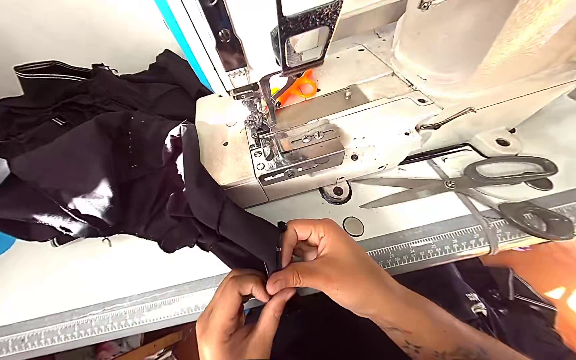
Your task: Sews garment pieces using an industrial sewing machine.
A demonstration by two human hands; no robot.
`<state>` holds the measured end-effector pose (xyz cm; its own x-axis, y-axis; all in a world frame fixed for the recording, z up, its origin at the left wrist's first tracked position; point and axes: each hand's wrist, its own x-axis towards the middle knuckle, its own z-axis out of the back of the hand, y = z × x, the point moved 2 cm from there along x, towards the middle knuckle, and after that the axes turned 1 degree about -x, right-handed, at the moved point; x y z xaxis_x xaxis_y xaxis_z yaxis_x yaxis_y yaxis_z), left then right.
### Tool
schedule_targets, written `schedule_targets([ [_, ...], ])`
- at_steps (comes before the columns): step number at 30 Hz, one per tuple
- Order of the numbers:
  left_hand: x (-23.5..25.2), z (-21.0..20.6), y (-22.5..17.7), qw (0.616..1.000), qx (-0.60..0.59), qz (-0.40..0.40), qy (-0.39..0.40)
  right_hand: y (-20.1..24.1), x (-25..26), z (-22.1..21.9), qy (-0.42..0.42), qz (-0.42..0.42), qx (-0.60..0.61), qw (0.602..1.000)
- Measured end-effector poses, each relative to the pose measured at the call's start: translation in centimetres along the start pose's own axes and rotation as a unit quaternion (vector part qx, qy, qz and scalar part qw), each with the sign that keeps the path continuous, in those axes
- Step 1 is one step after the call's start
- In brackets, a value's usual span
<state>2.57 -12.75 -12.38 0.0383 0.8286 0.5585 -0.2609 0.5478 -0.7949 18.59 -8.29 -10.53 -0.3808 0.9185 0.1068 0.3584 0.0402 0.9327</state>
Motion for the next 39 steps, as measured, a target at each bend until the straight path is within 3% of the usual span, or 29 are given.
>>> schedule_targets([
  [3, 0.3, 1.2, -0.4, 0.995, -0.073, 0.048, 0.040, 0.5, -0.1, 0.8, -0.029, 0.020, -0.023, 0.999],
  [6, 0.2, 2.4, -0.6, 0.995, 0.093, -0.034, -0.017, 0.2, -0.5, 0.9, -0.045, 0.118, -0.133, 0.983],
  [8, 0.0, 3.1, -1.2, 0.975, 0.189, -0.091, -0.076, -0.6, -0.6, 0.2, -0.094, 0.213, -0.262, 0.937],
  [10, -0.3, 3.9, -1.8, 0.967, 0.180, -0.114, -0.137, -1.2, -0.9, -0.6, -0.133, 0.280, -0.377, 0.873],
  [12, -0.4, 5.2, -2.4, 0.961, 0.159, -0.137, -0.177, -1.5, -1.2, -1.2, -0.146, 0.308, -0.445, 0.828],
  [15, -0.6, 7.0, -2.6, 0.965, 0.099, -0.142, -0.196, -2.1, -1.8, -1.3, -0.148, 0.299, -0.492, 0.804],
  [17, -0.6, 6.6, -2.5, 0.969, -0.046, -0.093, -0.226, -2.4, -1.8, -0.6, -0.158, 0.300, -0.483, 0.807],
  [19, -0.3, 5.8, -3.0, 0.958, -0.170, -0.020, -0.230, -2.6, -1.5, 0.2, -0.184, 0.302, -0.404, 0.844],
  [22, -0.1, 6.1, -2.9, 0.991, -0.095, -0.013, -0.092, -1.7, -1.4, 0.8, -0.179, 0.190, -0.118, 0.958],
  [23, 0.0, 6.2, -2.7, 0.997, -0.051, -0.020, -0.052, -1.3, -1.3, 0.7, -0.163, 0.134, 0.016, 0.977],
  [25, 0.3, 6.4, -2.5, 1.000, -0.008, -0.013, 0.006, -0.9, -0.9, 0.5, -0.123, 0.064, 0.192, 0.972],
  [27, 0.9, 6.8, -2.6, 0.999, -0.012, 0.023, 0.026, -0.8, -0.7, 0.9, -0.083, 0.084, 0.153, 0.981],
  [29, 1.8, 7.4, -2.4, 0.996, -0.055, 0.065, 0.027, -0.5, -0.4, 1.7, -0.082, 0.156, -0.020, 0.984],
  [31, 2.8, 7.8, -1.8, 0.984, -0.148, 0.094, 0.025, -0.1, -0.2, 2.2, -0.090, 0.206, -0.122, 0.967],
  [34, 4.2, 8.4, -0.5, 0.953, -0.274, 0.112, 0.060, 0.2, -0.2, 2.4, -0.093, 0.215, -0.178, 0.956],
  [36, 4.8, 8.9, -0.2, 0.964, -0.234, 0.094, 0.082, 0.3, -0.2, 2.4, -0.087, 0.223, -0.216, 0.946],
  [39, 4.9, 9.9, -1.1, 0.994, -0.038, 0.043, 0.090, 0.1, -0.1, 2.6, -0.074, 0.259, -0.269, 0.925],
])
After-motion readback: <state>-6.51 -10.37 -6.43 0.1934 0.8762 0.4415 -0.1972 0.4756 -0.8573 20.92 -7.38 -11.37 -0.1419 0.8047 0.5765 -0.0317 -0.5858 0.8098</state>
